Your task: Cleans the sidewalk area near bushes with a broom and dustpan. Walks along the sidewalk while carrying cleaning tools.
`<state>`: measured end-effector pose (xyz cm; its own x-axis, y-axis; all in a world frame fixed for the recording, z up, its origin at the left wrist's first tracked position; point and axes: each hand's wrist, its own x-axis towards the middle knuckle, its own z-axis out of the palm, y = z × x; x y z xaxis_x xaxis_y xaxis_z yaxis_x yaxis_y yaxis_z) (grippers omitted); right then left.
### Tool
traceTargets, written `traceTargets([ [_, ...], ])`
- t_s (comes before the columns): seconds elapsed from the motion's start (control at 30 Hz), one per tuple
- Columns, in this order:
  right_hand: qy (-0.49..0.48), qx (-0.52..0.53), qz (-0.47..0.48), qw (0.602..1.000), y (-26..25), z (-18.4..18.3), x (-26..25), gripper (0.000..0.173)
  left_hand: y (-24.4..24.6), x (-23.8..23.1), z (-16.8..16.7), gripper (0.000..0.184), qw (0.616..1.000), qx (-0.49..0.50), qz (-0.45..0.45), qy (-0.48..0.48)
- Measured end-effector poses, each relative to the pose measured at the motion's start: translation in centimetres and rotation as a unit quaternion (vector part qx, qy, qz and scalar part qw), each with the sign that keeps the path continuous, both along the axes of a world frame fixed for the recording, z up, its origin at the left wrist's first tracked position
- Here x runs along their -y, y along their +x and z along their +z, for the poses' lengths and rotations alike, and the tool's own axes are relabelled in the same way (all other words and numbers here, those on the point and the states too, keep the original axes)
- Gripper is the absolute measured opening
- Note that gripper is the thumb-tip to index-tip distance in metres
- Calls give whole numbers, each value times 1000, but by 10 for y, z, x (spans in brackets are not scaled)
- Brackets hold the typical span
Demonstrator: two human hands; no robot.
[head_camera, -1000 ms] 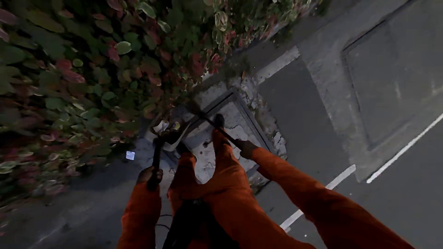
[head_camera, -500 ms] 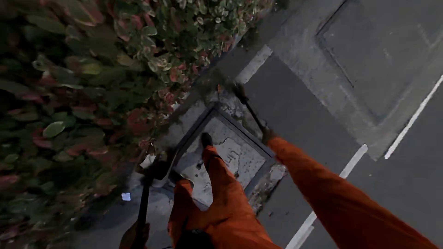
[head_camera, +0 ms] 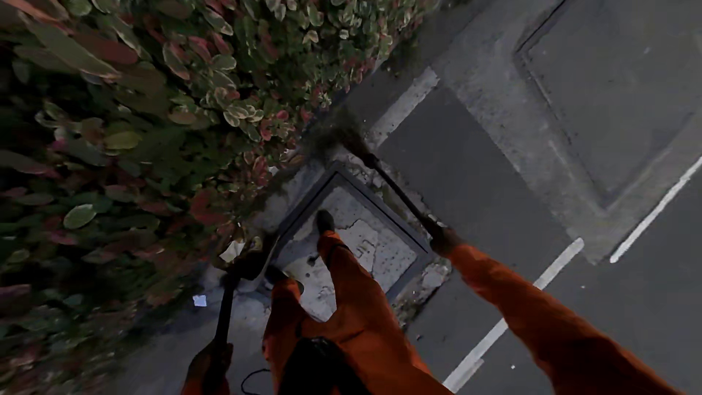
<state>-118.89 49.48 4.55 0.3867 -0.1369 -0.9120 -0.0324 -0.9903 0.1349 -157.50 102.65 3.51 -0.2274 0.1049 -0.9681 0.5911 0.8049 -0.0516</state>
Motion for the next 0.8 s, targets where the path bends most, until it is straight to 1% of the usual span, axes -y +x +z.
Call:
traceTargets([
  [0.07,28,7,-18,999,3,-31,-58,79,2,0,-2,30,1000,-6,9,-3],
  [0.13,44,-34,-16,998,-18,-48,-113,81,0,-1,-1,31,1000,-14,9,-7],
  [0.17,54,-65,-1,996,-39,-49,-135,84,0,-2,0,31,1000,-18,7,-7],
  [0.23,63,-129,46,989,-79,-34,-170,90,-1,-3,1,29,1000,-21,4,-5],
  [0.27,79,-152,71,983,-94,-26,-179,88,-6,-5,0,28,1000,-17,4,-6],
  [0.33,134,-180,113,968,-124,-19,-177,77,-22,-11,-3,29,1000,-3,7,-13],
  [0.37,160,-181,119,963,-139,-17,-174,72,-30,-15,-5,29,1000,7,18,-17],
  [0.43,174,-182,109,962,-179,4,-178,72,-54,-29,-8,29,998,35,52,-30],
  [0.5,157,-167,74,971,-235,34,-180,75,-90,-50,-8,30,993,71,76,-49],
  [0.57,131,-129,11,983,-282,62,-183,78,-131,-68,-8,31,990,97,84,-55],
  [0.6,111,-103,-19,988,-302,72,-188,78,-152,-75,-7,31,991,99,77,-52],
  [0.63,82,-75,-37,993,-317,74,-197,78,-174,-82,-3,31,992,97,67,-52],
  [0.67,51,-45,-38,997,-321,67,-211,78,-193,-90,-1,31,992,97,59,-49],
  [0.7,24,-17,-32,999,-313,54,-228,78,-207,-98,2,31,993,100,53,-42],
  [0.8,-41,23,22,999,-272,8,-270,81,-246,-120,15,30,993,96,48,-42],
])
